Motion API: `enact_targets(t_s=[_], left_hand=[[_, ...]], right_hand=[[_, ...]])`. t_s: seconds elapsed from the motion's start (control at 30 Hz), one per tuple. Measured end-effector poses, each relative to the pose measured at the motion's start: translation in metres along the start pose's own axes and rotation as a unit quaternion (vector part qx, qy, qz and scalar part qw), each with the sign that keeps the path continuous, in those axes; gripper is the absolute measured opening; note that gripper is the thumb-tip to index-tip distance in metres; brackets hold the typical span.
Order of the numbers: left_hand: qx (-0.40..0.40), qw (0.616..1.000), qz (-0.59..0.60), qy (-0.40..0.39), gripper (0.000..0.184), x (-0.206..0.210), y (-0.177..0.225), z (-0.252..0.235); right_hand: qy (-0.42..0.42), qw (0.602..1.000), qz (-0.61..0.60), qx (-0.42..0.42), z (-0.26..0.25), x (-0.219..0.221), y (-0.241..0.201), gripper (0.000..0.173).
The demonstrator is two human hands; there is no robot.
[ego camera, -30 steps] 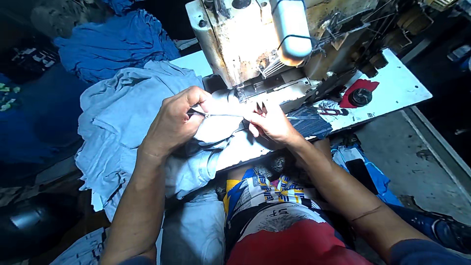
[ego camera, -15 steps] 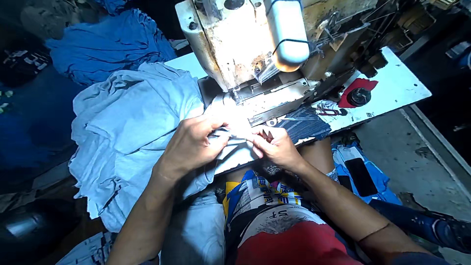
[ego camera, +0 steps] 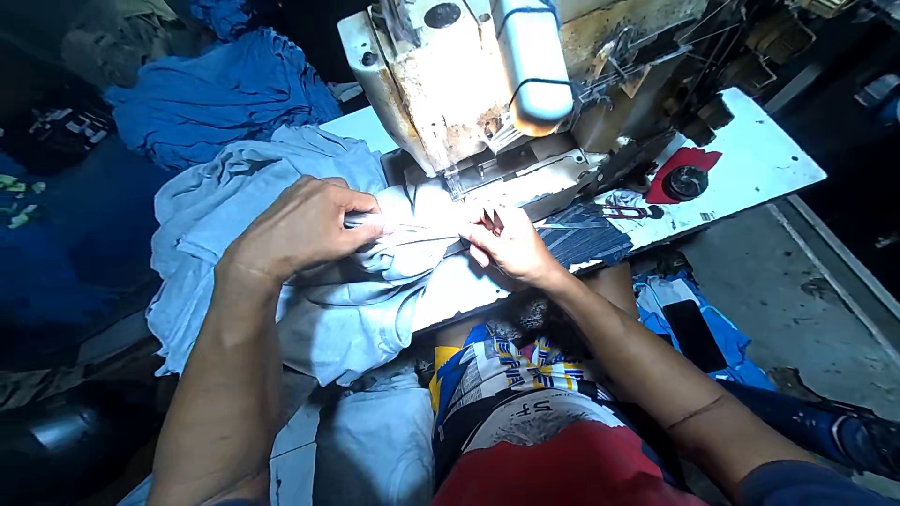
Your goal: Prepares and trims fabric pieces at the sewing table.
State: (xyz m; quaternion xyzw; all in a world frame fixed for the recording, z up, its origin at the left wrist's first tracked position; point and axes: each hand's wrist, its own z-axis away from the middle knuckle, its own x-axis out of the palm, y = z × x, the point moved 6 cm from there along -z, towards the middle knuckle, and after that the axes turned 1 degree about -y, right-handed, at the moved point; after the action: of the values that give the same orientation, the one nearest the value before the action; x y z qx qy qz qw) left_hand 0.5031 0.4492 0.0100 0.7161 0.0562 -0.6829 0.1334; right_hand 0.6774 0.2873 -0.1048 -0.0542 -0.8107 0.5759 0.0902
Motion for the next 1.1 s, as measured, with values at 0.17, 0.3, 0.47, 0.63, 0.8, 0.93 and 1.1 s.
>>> enact_targets(t_s=[0.17, 0.3, 0.47, 0.63, 0.8, 0.93, 1.1], left_hand=[[0.085, 0.971, 0.197, 0.106, 0.019, -0.019, 0.022, 0.01], [0.11, 0.948, 0.259, 0.152, 0.016, -0.011, 0.056, 0.018], [0.137, 0.937, 0.294, 0.129, 0.011, 0.012, 0.102, 0.024], [0.15, 0.943, 0.255, 0.155, 0.017, 0.035, 0.125, 0.026], [0.089, 0.984, -0.053, 0.147, 0.029, 0.084, 0.103, 0.024], [0.057, 0.98, -0.079, 0.172, 0.019, 0.079, 0.102, 0.031], [0.036, 0.978, -0.092, 0.183, 0.023, 0.064, 0.101, 0.025]], right_hand=[[-0.031, 1.0, 0.005, -0.001, -0.002, -0.001, -0.003, 0.01], [-0.077, 0.997, 0.012, 0.005, 0.004, 0.002, -0.014, 0.011], [-0.11, 0.99, 0.059, -0.069, 0.023, 0.011, -0.029, 0.014], [-0.066, 0.992, 0.041, -0.097, 0.055, 0.009, -0.021, 0.017], [-0.025, 0.999, 0.019, -0.041, 0.071, 0.006, -0.01, 0.018], [-0.002, 1.0, 0.013, 0.004, 0.078, 0.006, -0.008, 0.019], [0.046, 0.998, 0.001, 0.046, 0.071, 0.005, -0.009, 0.017]])
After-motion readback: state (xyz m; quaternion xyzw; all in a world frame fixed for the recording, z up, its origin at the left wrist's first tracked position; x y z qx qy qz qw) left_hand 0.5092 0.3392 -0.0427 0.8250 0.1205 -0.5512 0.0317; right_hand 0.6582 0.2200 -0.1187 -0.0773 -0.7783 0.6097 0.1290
